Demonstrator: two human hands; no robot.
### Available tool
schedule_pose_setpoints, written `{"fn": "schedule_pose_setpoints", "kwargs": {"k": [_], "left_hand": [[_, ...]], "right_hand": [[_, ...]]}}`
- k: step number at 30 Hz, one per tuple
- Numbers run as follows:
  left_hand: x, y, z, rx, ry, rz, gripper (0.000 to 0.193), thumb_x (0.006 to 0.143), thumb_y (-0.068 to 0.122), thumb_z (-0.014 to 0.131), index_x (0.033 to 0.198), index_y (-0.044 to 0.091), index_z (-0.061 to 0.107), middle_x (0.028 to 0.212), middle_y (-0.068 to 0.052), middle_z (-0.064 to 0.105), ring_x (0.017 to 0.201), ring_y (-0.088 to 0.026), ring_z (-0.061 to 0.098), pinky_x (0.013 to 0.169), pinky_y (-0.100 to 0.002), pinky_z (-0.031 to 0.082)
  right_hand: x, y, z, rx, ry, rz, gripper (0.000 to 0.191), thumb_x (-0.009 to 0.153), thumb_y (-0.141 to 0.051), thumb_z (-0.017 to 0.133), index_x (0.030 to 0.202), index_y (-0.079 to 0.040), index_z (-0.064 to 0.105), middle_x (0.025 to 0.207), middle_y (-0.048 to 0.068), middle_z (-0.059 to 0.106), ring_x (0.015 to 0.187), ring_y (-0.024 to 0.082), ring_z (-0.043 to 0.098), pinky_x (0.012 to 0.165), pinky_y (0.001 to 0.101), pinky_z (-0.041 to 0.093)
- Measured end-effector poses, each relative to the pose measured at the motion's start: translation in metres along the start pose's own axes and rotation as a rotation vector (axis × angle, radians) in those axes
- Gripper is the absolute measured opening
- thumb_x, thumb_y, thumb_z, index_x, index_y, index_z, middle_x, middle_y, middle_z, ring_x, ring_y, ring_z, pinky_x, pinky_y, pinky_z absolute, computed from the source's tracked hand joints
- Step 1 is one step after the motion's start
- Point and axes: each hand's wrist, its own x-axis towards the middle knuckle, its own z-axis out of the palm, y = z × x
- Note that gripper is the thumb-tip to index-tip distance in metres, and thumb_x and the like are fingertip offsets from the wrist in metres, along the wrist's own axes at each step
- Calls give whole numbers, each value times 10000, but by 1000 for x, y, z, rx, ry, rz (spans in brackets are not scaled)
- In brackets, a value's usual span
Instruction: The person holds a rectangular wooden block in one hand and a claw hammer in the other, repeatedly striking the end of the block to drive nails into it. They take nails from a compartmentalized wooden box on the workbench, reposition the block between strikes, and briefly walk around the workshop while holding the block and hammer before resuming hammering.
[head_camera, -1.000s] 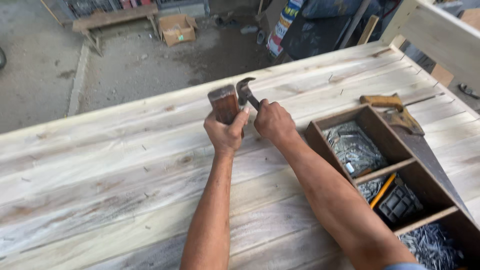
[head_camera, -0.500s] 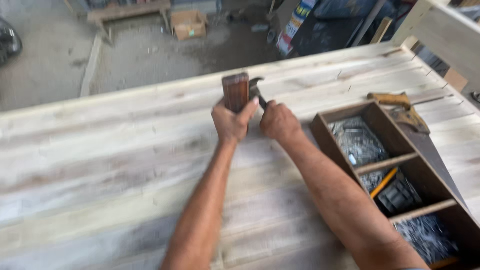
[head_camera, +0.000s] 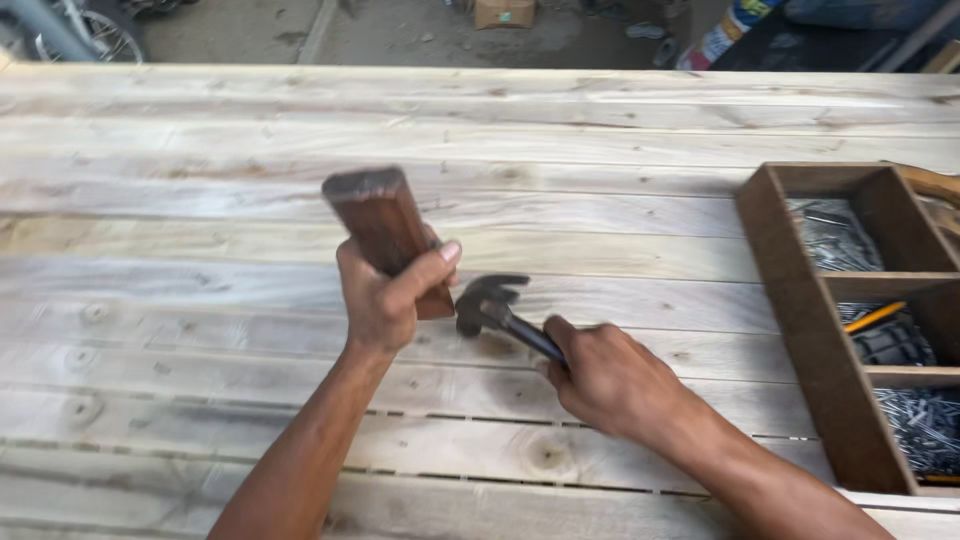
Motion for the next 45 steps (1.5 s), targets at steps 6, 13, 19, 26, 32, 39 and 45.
{"fn": "schedule_pose_setpoints", "kwargs": {"k": [6, 13, 19, 26, 32, 39, 45], "left_hand": [[-75, 3, -72, 20, -37, 86, 134, 852, 81, 769, 923, 14, 677, 746, -63, 697, 666, -152, 686, 606, -306, 567], [-109, -8, -114, 72, -125, 86, 146, 854, 137, 782, 897, 55, 669, 666, -22, 663, 576, -108, 637, 552, -285, 523], [-133, -11, -112, 191, -219, 93, 196, 866, 162, 809, 785, 71, 655, 615, -34, 614, 545, -118, 593, 515, -282, 480], [-138, -12, -107, 123, -136, 77, 152, 833, 183, 756, 881, 58, 684, 651, -37, 681, 560, -120, 693, 526, -284, 604], [-140, -8, -107, -33, -148, 26, 149, 854, 126, 739, 902, -1, 678, 717, -91, 684, 630, -171, 686, 604, -315, 586], [-145, -9, -116, -5, -155, 66, 127, 842, 137, 737, 888, 25, 699, 700, -76, 688, 598, -164, 688, 590, -308, 602], [-151, -26, -120, 42, -150, 109, 194, 856, 256, 773, 820, 92, 677, 650, -21, 658, 536, -129, 664, 536, -307, 573]], "right_hand": [[-28, -24, 60, -14, -83, -26, 230, 968, -337, 606, 1133, -178, 591, 543, 81, 664, 431, 249, 632, 452, 449, 507], [-36, -19, 126, -135, -70, 92, 313, 997, -448, 551, 1152, -179, 592, 568, 74, 668, 407, 190, 616, 384, 388, 495], [-40, -21, 141, -128, -17, 137, 286, 984, -304, 523, 1205, -130, 575, 625, 49, 671, 423, 180, 589, 408, 378, 497], [-61, -30, 151, -12, 73, 112, 382, 985, -291, 516, 1312, -93, 532, 605, 33, 629, 442, 168, 596, 413, 375, 534], [-60, -23, 154, 2, 81, 173, 307, 1009, -359, 509, 1169, -109, 588, 617, 44, 628, 480, 178, 589, 453, 380, 529], [-56, -29, 153, 1, 78, 248, 337, 1022, -438, 511, 1135, -128, 581, 605, 47, 622, 453, 160, 583, 428, 379, 530], [-51, -34, 156, 56, 84, 310, 355, 1016, -494, 551, 1066, -149, 618, 581, 44, 559, 431, 153, 493, 430, 371, 496]]}}
